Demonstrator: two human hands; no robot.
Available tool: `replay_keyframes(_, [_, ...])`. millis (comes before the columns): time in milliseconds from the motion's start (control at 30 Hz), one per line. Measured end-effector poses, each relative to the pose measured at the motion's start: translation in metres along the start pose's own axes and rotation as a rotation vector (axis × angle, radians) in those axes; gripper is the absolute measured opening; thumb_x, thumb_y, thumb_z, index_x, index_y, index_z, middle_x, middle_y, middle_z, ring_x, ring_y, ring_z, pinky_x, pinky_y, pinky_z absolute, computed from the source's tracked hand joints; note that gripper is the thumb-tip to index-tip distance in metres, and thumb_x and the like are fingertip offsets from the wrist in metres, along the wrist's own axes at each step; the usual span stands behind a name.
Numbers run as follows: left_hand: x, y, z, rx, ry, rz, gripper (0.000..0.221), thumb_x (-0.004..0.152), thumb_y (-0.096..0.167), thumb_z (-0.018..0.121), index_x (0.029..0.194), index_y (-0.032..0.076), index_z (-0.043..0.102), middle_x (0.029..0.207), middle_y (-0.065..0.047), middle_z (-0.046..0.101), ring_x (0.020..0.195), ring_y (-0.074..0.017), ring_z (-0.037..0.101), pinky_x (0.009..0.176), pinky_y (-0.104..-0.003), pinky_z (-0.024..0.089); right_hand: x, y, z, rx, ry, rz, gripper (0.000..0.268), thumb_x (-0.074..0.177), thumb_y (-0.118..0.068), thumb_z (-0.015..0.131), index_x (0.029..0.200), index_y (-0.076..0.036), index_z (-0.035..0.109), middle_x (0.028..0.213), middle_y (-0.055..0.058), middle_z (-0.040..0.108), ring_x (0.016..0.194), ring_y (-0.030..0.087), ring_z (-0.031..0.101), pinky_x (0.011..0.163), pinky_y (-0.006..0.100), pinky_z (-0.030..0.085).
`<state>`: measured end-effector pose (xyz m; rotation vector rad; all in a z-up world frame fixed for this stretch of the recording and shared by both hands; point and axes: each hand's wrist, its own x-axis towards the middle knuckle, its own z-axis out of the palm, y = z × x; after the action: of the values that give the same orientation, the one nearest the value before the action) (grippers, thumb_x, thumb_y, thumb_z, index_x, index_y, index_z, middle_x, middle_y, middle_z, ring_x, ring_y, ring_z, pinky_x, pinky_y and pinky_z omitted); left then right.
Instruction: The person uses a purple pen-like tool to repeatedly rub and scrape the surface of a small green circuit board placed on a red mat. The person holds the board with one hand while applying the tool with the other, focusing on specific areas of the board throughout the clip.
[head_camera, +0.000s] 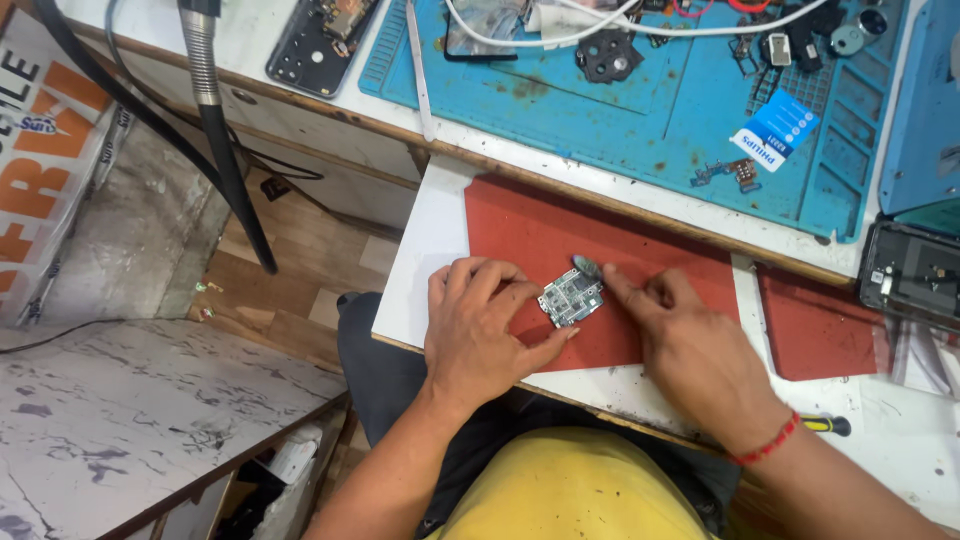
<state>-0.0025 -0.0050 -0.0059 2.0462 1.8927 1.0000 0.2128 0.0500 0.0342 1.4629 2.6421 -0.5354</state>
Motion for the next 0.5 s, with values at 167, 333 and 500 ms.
replay_keyframes(167, [-0.0011, 0.0014, 0.0016, 0.014, 0.01, -0.01, 0.044, 0.069, 0.045, 0.09, 0.094, 0.011, 0.077, 0.104, 0.0, 0.064, 0.106, -0.0231, 0.055, 0.095, -0.044, 0.038, -0.006, -0.0005, 0.0056, 0.03, 0.03, 0.018, 0.074, 0.08, -0.002, 0.053, 0.149, -0.027, 0.054, 0.111, 0.015, 0.063, 0.06, 0.04, 0.068, 0.056, 0.05, 0.057])
replay_keyframes(333, [-0.0003, 0.0027, 0.0019, 0.021, 0.001, -0.006, 0.042, 0.069, 0.044, 0.09, 0.093, 0.012, 0.078, 0.102, 0.0, 0.064, 0.106, -0.0232, 0.055, 0.095, -0.043, 0.038, -0.005, -0.0006, 0.0089, -0.002, -0.007, -0.019, 0.071, 0.084, -0.002, 0.05, 0.151, -0.026, 0.052, 0.105, 0.011, 0.064, 0.062, 0.037, 0.069, 0.057, 0.049, 0.057])
replay_keyframes(500, [-0.0002, 0.0013, 0.0022, 0.027, 0.004, -0.005, 0.043, 0.069, 0.043, 0.09, 0.095, 0.011, 0.078, 0.103, 0.0, 0.064, 0.107, -0.0228, 0.055, 0.095, -0.043, 0.038, -0.0046, 0.0032, 0.0079, 0.036, 0.016, -0.048, 0.071, 0.081, -0.003, 0.052, 0.15, -0.023, 0.052, 0.107, 0.013, 0.063, 0.064, 0.038, 0.069, 0.056, 0.049, 0.057])
